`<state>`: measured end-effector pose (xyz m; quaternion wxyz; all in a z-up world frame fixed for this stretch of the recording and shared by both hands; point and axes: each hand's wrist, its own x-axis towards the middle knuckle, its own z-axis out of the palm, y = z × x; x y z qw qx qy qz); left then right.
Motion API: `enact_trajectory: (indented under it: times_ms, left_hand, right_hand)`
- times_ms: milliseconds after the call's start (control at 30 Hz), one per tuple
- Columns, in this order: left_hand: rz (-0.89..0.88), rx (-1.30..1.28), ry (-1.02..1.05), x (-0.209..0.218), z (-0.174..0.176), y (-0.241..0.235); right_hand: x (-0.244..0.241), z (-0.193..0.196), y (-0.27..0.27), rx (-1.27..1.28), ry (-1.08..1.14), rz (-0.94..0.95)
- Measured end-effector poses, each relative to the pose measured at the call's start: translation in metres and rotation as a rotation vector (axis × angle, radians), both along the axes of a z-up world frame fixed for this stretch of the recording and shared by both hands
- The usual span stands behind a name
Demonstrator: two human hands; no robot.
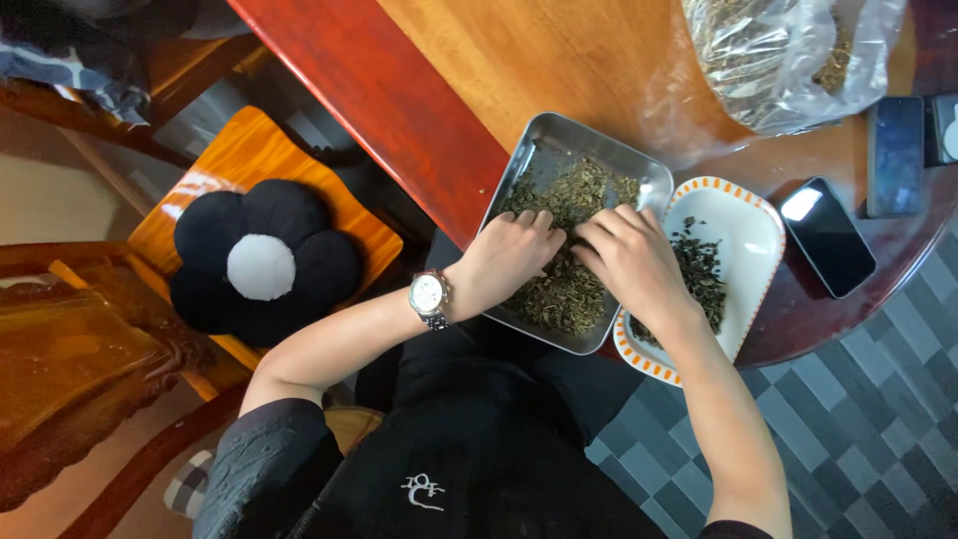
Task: The person sits cross-legged and uses both hands to sort dried green herbs from a rectangular metal tray into a smaller white bowl with an orange patterned rim. The hands repeatedly scoop and transfer the herbs between the two containers.
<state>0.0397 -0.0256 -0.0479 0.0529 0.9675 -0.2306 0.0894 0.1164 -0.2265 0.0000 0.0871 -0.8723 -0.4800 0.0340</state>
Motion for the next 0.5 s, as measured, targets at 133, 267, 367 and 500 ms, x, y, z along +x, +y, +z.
enact_trajectory:
  times_ms: [133,267,367,500]
  left_hand:
    - [-0.048,0.025,0.031,0.016,0.014,0.002]
    - [-0.057,-0.010,-0.057,0.031,0.030,-0.001]
    - [-0.105,-0.018,0.001,0.034,0.051,-0.004]
    - [-0.116,-0.030,-0.043,0.030,0.053,-0.008]
  right_hand:
    - [-0.014,0.032,0.004,0.035,0.058,-0.013]
    - [-0.026,0.044,-0.006,0.133,0.091,-0.047]
    - [-0.028,0.036,-0.023,0.205,0.007,-0.059]
    - [-0.032,0.035,-0.045,0.305,-0.104,-0.083]
